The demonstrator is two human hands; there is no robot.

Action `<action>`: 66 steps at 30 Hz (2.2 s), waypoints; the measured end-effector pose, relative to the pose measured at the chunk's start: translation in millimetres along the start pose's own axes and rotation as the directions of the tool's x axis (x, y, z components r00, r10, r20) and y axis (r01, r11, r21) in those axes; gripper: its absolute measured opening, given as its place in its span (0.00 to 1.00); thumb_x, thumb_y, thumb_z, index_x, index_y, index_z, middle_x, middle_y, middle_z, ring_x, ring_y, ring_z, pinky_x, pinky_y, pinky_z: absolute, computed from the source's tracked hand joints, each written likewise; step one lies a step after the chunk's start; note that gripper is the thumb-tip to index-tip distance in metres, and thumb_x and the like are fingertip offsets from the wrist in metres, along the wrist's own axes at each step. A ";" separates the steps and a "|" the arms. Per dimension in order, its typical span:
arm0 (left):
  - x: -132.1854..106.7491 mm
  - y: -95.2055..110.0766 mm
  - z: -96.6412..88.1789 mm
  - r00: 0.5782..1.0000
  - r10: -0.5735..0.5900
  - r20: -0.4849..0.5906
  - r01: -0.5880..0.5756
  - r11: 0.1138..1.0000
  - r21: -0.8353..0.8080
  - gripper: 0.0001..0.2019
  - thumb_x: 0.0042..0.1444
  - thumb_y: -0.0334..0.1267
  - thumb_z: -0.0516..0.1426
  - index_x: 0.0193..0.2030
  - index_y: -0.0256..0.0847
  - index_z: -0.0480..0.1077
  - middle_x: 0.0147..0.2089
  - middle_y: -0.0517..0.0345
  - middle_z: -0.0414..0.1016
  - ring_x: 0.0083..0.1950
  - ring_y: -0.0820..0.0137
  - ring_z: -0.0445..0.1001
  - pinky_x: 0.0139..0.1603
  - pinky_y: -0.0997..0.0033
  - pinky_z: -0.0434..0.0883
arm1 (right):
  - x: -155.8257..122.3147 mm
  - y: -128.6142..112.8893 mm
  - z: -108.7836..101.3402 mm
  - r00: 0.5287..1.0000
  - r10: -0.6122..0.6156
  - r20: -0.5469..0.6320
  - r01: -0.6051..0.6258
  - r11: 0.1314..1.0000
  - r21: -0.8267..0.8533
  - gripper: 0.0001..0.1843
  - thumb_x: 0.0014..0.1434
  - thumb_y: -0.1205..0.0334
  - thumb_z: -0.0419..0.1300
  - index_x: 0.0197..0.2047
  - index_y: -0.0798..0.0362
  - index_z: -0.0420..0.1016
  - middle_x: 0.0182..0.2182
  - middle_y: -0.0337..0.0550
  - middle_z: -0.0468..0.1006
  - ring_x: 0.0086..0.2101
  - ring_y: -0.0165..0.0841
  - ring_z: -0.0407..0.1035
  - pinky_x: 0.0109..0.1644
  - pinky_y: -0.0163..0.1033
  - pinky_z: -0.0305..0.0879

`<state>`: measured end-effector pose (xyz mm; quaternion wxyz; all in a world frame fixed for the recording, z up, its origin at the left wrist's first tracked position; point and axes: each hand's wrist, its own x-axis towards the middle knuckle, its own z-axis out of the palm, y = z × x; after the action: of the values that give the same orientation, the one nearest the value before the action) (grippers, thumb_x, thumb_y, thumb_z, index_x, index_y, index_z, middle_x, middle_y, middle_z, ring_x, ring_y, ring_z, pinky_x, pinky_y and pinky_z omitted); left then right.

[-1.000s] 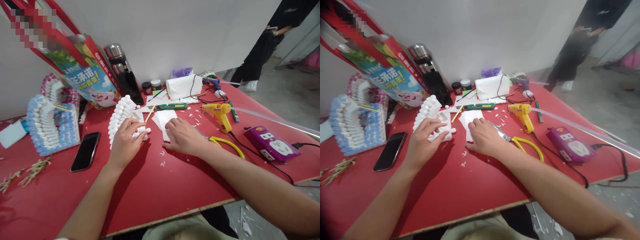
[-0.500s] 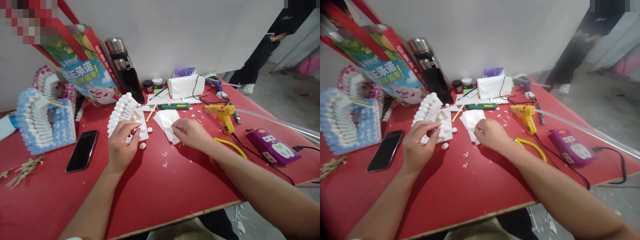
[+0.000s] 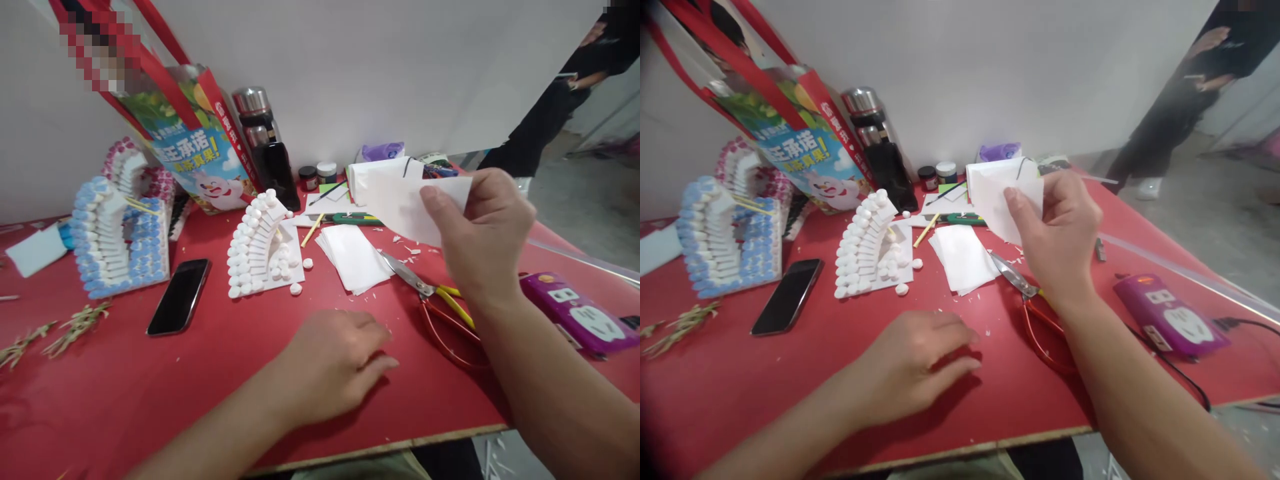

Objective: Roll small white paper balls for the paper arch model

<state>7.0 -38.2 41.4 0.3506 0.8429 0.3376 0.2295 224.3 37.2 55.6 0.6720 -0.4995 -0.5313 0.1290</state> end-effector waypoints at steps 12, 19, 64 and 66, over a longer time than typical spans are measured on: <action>19.3 -52.9 -16.5 0.866 -0.500 0.022 0.147 0.212 -0.966 0.23 0.56 0.50 0.68 0.53 0.39 0.74 0.54 0.42 0.80 0.52 0.56 0.82 0.49 0.60 0.81 | -11.9 1.1 7.7 0.557 0.413 0.721 -0.787 0.539 0.300 0.13 0.56 0.54 0.73 0.34 0.51 0.75 0.29 0.38 0.79 0.27 0.29 0.73 0.31 0.34 0.69; 11.1 -52.2 -23.9 0.767 -0.642 -0.002 0.228 0.276 -0.934 0.21 0.45 0.38 0.75 0.45 0.40 0.75 0.36 0.55 0.82 0.32 0.68 0.81 0.34 0.70 0.78 | -7.8 10.8 10.3 0.282 0.501 0.818 -0.848 0.528 -0.030 0.28 0.58 0.35 0.66 0.31 0.56 0.80 0.29 0.47 0.81 0.28 0.32 0.73 0.32 0.35 0.70; 12.9 -63.4 -22.4 0.880 -0.469 -0.069 0.178 0.461 -0.870 0.11 0.58 0.39 0.67 0.41 0.33 0.77 0.23 0.62 0.72 0.16 0.81 0.65 0.13 0.84 0.61 | -26.6 24.8 26.1 0.640 0.459 0.615 -0.683 0.707 0.184 0.23 0.53 0.50 0.76 0.25 0.54 0.69 0.17 0.35 0.74 0.20 0.28 0.74 0.27 0.31 0.70; 14.2 -61.8 -23.0 0.867 -0.485 -0.116 0.134 0.450 -0.883 0.11 0.56 0.37 0.68 0.41 0.33 0.77 0.24 0.62 0.72 0.17 0.81 0.65 0.13 0.84 0.61 | -28.6 20.8 26.8 0.678 0.402 0.616 -0.620 0.762 0.186 0.20 0.57 0.48 0.73 0.30 0.54 0.73 0.25 0.39 0.81 0.28 0.28 0.77 0.34 0.31 0.73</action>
<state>-23.1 14.7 12.4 0.6874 0.4257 0.3881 0.4424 197.6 41.2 20.4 0.5117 -0.4324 -0.4977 0.5509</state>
